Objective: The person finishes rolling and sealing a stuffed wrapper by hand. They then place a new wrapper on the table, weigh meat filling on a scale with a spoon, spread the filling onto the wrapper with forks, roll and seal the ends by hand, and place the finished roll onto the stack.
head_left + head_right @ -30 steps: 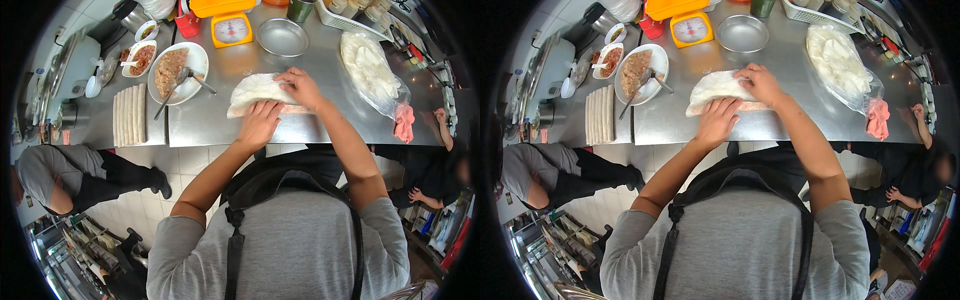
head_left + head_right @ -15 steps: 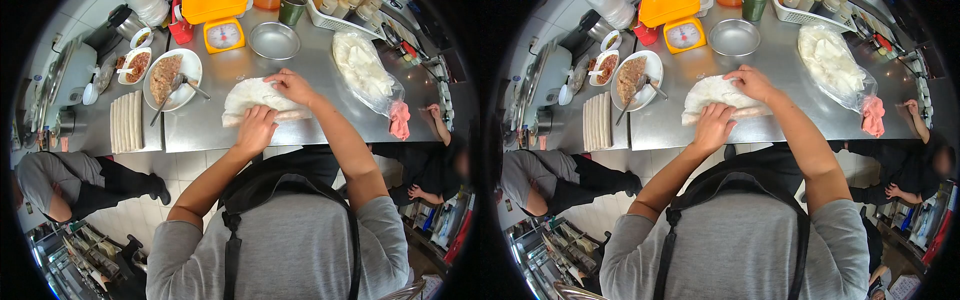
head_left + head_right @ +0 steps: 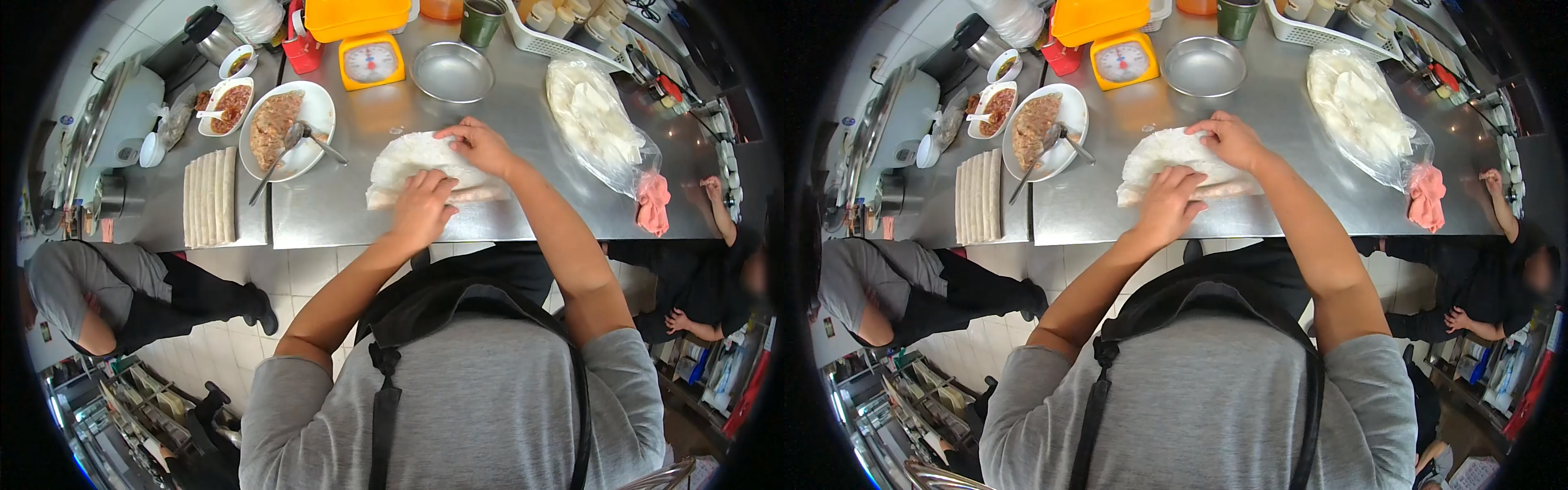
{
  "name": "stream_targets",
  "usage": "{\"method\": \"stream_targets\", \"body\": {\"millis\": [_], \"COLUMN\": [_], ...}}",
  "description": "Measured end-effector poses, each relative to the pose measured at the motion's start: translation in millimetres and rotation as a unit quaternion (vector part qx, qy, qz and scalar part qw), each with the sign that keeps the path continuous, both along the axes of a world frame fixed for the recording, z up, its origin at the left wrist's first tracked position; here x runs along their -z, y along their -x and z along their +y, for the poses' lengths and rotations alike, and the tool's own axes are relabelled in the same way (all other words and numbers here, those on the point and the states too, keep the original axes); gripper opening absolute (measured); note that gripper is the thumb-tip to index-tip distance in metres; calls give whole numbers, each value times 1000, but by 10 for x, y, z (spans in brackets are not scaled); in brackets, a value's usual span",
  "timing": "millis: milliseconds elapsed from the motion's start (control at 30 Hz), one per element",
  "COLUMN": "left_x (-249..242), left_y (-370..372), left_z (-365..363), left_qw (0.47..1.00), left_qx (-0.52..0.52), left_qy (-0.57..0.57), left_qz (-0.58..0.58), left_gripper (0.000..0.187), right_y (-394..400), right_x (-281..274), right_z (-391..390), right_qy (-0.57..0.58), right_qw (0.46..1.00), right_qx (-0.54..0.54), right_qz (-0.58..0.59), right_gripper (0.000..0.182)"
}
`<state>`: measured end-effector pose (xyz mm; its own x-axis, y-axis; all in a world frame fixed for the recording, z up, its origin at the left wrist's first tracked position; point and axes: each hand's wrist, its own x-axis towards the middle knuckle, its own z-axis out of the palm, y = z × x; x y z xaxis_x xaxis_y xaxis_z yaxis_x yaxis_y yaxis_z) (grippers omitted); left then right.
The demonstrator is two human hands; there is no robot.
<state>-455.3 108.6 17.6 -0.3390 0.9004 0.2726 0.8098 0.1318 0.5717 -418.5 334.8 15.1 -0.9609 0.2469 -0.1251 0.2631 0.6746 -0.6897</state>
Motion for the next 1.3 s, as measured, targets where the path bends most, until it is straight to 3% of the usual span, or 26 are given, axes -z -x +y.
{"method": "stream_targets", "body": {"millis": [67, 133, 233, 333, 533, 633, 767, 933, 1200, 1300], "left_x": [-168, -220, -129, -70, -34, -68, 445, 54, 320, 191], "left_y": [146, 279, 393, 335, 164, 131, 139, 112, 269, 224], "left_z": [-205, -419, -658, -747, -834, -684, -549, -564, -486, -450], "left_qw": [999, 999, 998, 996, 993, 992, 993, 992, 996, 997], "left_qx": [-30, -37, -50, -61, -110, -111, -87, -100, -37, -29], "left_qy": [-7, 7, 34, 42, 20, -10, -25, 3, -12, -8], "left_qz": [21, 19, 27, 42, 47, 50, 75, 72, 82, 77], "left_gripper": [52, 52, 48, 44, 45, 47, 41, 33, 33, 32], "right_y": [-4, 1, 116, 247, 306, 307, 338, 348, 204, 162], "right_x": [-14, -81, -129, -25, -13, 26, 226, -34, 64, -2], "right_z": [-40, -113, -342, -415, -404, -378, -336, -453, -495, -465], "right_qy": [-1, -155, -100, -130, -67, -104, -87, -67, -79, -150], "right_qw": [1000, 981, 971, 967, 987, 985, 980, 987, 989, 965], "right_qx": [-1, -83, -159, -170, -128, -123, -129, -109, -68, -120], "right_qz": [17, 87, 145, 139, 68, 59, 126, 93, 103, 181], "right_gripper": [30, 29, 35, 35, 28, 27, 24, 23, 35, 36]}}
